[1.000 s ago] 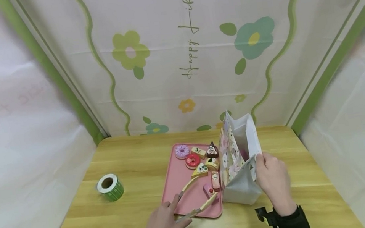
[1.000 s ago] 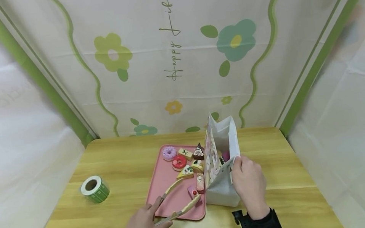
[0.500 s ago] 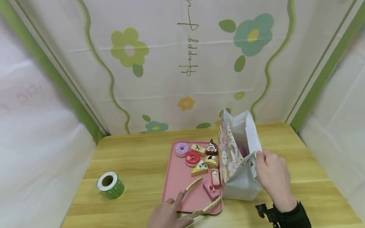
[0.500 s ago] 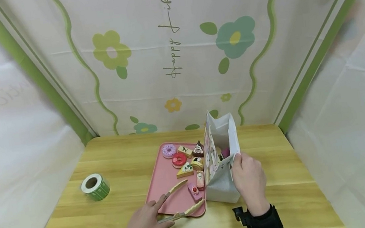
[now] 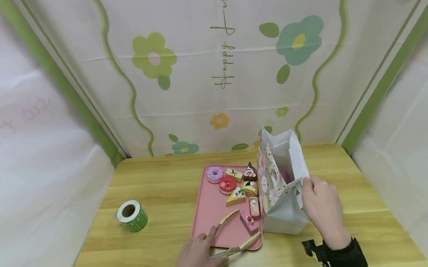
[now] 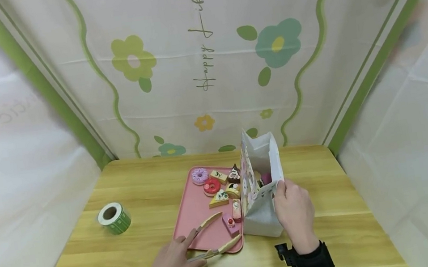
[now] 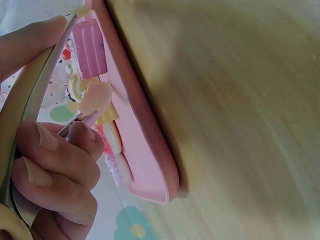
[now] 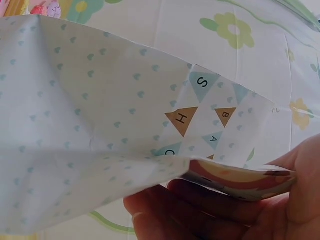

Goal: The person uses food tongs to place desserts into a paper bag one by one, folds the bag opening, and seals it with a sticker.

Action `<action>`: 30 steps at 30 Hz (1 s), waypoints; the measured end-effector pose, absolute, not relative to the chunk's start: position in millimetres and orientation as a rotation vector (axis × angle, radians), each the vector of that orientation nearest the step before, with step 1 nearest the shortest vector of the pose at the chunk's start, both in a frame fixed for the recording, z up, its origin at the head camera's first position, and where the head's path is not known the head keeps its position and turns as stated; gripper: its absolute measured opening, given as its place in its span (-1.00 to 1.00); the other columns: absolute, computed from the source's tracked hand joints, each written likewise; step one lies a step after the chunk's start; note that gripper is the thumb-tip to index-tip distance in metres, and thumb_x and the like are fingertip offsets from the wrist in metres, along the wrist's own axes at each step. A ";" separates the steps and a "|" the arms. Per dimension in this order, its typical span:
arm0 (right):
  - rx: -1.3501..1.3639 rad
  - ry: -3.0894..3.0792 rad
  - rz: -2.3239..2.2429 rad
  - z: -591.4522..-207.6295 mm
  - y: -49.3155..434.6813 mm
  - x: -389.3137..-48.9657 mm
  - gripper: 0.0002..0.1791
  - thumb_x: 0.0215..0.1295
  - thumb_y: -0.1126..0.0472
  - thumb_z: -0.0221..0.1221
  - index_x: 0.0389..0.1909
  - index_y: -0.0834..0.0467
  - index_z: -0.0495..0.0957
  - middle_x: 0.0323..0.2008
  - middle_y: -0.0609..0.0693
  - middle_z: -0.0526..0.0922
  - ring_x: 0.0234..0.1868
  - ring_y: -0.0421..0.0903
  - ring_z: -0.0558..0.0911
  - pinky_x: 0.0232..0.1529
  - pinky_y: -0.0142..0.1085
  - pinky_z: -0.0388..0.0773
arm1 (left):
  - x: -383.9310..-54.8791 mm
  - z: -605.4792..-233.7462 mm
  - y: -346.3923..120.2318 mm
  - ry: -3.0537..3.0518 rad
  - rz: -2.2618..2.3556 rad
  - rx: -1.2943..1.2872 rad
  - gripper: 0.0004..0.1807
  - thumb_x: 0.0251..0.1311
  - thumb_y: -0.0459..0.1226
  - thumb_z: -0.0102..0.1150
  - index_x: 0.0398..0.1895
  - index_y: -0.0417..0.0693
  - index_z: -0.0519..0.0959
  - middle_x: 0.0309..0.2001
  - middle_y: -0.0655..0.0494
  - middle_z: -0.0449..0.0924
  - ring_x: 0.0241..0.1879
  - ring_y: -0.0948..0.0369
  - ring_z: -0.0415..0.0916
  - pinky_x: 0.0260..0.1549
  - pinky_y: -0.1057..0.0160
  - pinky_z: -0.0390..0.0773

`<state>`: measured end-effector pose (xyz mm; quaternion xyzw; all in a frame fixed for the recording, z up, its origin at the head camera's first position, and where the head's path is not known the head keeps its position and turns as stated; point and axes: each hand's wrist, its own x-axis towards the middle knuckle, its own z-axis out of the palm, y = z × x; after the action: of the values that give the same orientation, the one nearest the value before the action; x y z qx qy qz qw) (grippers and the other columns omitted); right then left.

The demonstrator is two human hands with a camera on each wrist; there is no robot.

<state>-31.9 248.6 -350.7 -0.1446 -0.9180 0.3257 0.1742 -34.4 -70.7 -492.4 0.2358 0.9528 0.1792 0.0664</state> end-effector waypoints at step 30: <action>-0.397 -2.605 0.915 -349.9 248.4 -28.8 -0.50 0.57 0.08 -0.21 -0.58 0.20 0.41 -0.67 0.06 0.40 -0.66 -0.02 0.37 -0.66 -0.19 0.24 | -33.7 -495.4 -74.0 2.912 0.544 0.786 -0.18 0.10 0.22 0.28 0.34 -0.03 0.46 -0.32 0.04 0.57 -0.61 0.31 0.26 -0.62 0.28 0.33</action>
<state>-28.8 248.4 -349.9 -0.1400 -0.9195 0.3230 0.1752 -33.7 -74.0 -495.4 0.2563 0.9494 0.1773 0.0383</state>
